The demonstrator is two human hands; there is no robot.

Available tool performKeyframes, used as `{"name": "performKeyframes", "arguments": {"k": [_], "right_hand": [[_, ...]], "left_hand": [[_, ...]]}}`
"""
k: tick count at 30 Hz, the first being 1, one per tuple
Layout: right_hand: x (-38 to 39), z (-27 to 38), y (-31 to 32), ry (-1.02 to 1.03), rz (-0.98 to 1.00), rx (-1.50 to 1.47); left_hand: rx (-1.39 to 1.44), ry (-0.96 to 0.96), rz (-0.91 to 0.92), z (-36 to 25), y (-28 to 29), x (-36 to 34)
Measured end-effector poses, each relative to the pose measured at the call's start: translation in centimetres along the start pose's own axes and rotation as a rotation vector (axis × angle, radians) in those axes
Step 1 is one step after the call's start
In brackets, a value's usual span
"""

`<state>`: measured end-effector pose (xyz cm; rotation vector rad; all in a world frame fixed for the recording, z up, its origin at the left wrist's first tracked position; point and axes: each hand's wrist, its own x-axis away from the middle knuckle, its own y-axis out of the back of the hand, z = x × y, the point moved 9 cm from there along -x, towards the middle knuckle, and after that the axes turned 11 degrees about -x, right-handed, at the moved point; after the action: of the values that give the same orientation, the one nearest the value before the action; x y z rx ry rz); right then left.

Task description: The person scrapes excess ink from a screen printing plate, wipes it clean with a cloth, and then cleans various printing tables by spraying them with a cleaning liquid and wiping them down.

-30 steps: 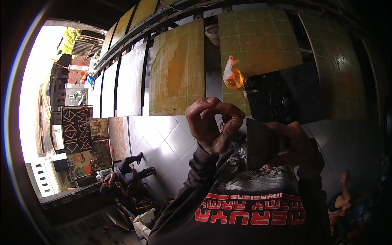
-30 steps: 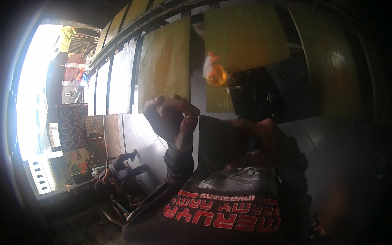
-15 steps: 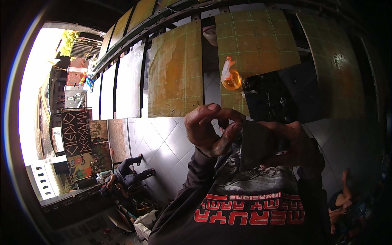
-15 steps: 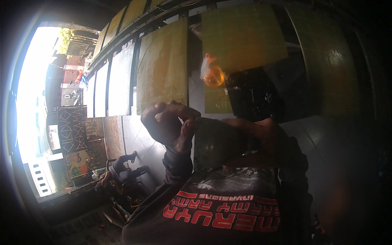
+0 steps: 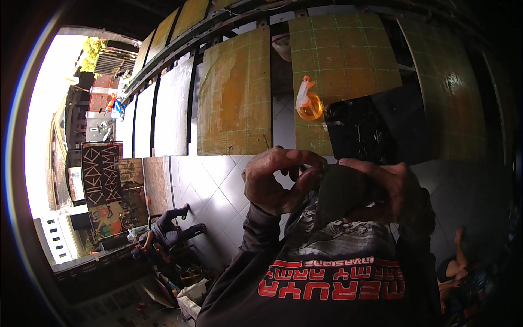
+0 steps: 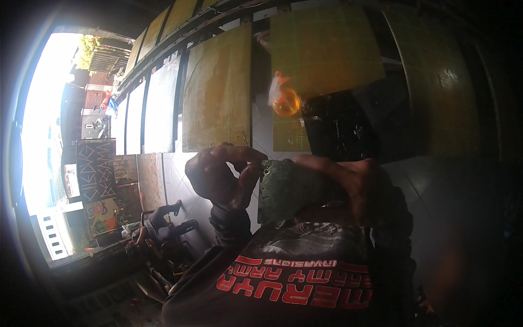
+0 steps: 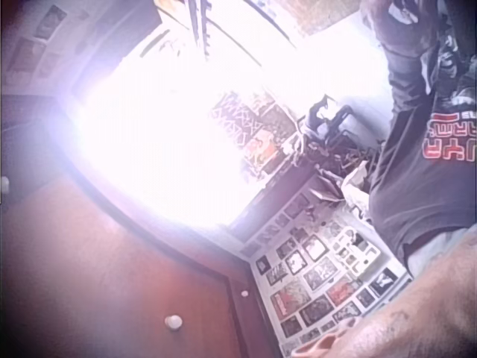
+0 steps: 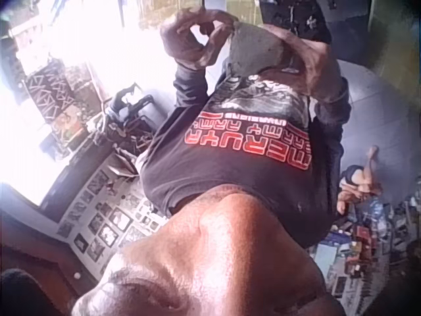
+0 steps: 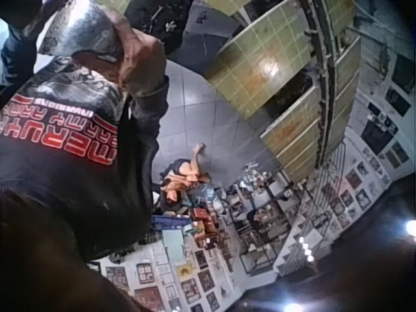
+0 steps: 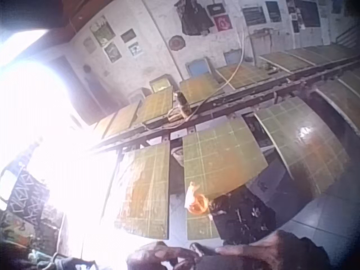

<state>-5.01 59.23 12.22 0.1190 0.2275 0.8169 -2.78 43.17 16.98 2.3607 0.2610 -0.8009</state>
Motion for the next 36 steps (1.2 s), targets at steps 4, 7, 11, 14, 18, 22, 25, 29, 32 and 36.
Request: {"name": "performKeyframes", "arguments": {"k": [4, 7, 11, 14, 18, 22, 25, 29, 32, 36], "right_hand": [[0.0, 0.2, 0.1, 0.055, -0.042, -0.063], [0.1, -0.8, -0.6, 0.050, -0.021, -0.159], [-0.1, -1.0, -1.6, 0.048, 0.002, -0.276], [-0.2, -1.2, -2.2, 0.050, -0.007, -0.331], [0.2, -2.0, -2.7, 0.050, 0.003, -0.383], [0.1, -1.8, -3.2, 0.084, 0.023, -0.403], [0.2, -1.9, -3.4, 0.082, 0.034, -0.398], [0.1, -2.0, -4.2, 0.063, 0.058, -0.469], [0.2, -2.2, -4.6, 0.021, 0.085, -0.482], [0.0, -2.0, -4.6, 0.020, 0.072, -0.421]], "left_hand": [[0.031, -0.057, 0.049, -0.1, 0.0, 0.0], [0.046, -0.055, -0.020, 0.1, 0.1, 0.7], [0.068, -0.081, -0.030, 0.5, 0.1, 1.3], [0.106, -0.059, -0.104, 0.7, 0.4, 1.8], [0.087, -0.043, -0.123, 0.5, 0.5, 1.7], [0.045, -0.052, -0.118, 0.3, 0.7, 2.0], [0.095, -0.087, -0.171, 0.1, 0.9, 2.0], [0.163, -0.166, -0.321, -0.6, 1.5, 2.3], [0.141, -0.130, -0.242, -0.2, 1.4, 2.3], [0.062, -0.106, -0.163, 0.0, 1.5, 2.4]]}}
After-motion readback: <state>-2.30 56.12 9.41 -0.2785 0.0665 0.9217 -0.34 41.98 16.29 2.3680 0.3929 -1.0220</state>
